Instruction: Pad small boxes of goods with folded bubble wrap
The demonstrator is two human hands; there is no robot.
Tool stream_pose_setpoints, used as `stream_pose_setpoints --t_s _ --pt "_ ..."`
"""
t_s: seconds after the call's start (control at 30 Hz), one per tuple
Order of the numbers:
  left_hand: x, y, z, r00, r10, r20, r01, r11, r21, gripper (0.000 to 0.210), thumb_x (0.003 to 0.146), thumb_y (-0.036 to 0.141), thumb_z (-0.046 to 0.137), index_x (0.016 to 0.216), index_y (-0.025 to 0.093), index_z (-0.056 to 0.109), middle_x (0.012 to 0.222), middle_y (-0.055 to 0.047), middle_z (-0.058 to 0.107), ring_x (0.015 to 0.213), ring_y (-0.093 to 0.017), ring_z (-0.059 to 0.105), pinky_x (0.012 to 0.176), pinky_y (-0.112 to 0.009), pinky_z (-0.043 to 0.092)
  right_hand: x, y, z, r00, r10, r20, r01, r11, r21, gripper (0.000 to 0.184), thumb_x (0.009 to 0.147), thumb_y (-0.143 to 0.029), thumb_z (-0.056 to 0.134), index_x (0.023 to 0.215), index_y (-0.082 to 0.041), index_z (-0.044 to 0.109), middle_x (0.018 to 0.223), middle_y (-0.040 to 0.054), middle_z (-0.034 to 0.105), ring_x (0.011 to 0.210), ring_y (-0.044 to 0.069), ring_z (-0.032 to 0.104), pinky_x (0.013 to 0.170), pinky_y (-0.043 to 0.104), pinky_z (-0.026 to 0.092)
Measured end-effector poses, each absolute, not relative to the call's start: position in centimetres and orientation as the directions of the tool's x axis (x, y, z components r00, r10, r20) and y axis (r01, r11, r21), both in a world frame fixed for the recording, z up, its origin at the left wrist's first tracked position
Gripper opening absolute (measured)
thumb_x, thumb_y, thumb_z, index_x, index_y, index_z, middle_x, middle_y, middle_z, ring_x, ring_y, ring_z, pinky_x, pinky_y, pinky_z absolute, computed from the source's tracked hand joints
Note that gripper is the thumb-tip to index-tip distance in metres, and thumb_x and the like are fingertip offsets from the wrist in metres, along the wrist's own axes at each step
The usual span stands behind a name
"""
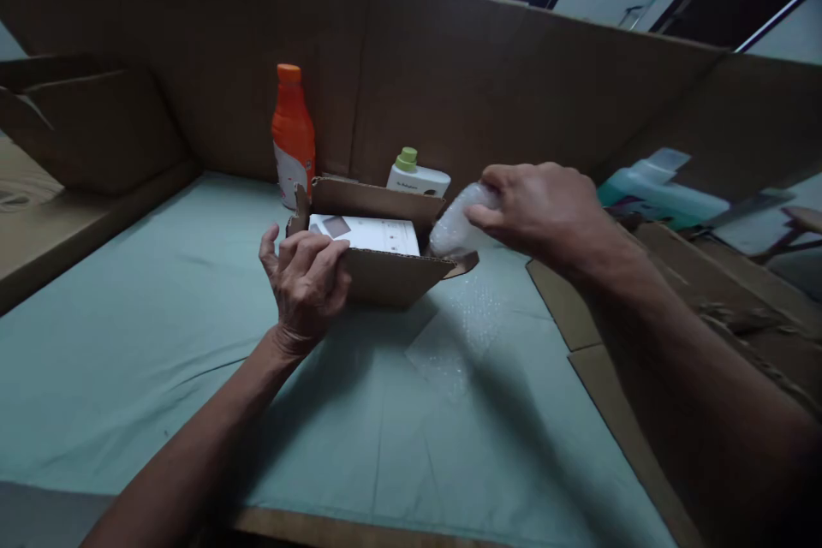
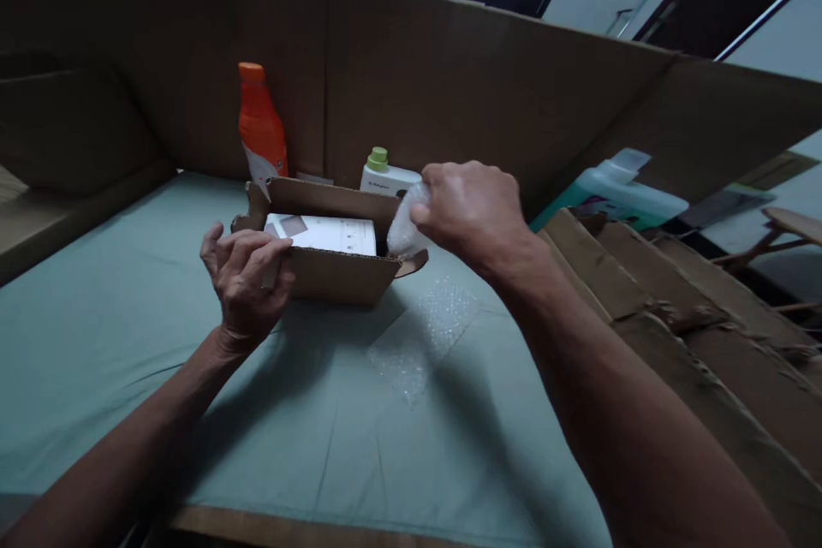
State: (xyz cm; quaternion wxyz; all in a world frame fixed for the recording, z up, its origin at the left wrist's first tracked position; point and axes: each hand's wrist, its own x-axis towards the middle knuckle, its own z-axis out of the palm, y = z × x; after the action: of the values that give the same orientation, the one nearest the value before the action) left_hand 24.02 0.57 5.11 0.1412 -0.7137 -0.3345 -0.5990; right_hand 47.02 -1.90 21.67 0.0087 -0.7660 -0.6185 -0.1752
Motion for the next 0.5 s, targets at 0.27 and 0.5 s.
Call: stream_pose_setpoints --t_s 0.27,0.5 --pt "24.0 1.3 5.2 0.068 0.384 0.921 0.622 -0.738 0.261 0.024 0.086 0.017 0.063 0.107 0.026 0.073 0.097 -0.003 0.073 0.105 -0.024 0.064 0.121 -0.055 0.023 44.7 1.8 18.7 0.127 0.992 -0.021 0.99 -0.125 0.063 0.006 0.08 -0.015 0.068 0.084 -0.016 0.073 0.092 0.0142 0.075 0.089 0.029 0.072 0.074 0.037 0.055" --pt "24.6 2.4 5.7 0.071 0.403 0.913 0.623 -0.732 0.275 0.024 0.088 0.019 0.062 0.108 0.027 0.073 0.098 -0.003 0.073 0.11 -0.025 0.064 0.122 -0.056 0.02 45.0 2.0 18.5 0.108 0.994 -0.012 0.994 -0.109 -0.001 0.01 0.084 -0.022 0.068 0.086 -0.018 0.077 0.092 0.0099 0.075 0.092 0.027 0.07 0.08 0.037 0.051"
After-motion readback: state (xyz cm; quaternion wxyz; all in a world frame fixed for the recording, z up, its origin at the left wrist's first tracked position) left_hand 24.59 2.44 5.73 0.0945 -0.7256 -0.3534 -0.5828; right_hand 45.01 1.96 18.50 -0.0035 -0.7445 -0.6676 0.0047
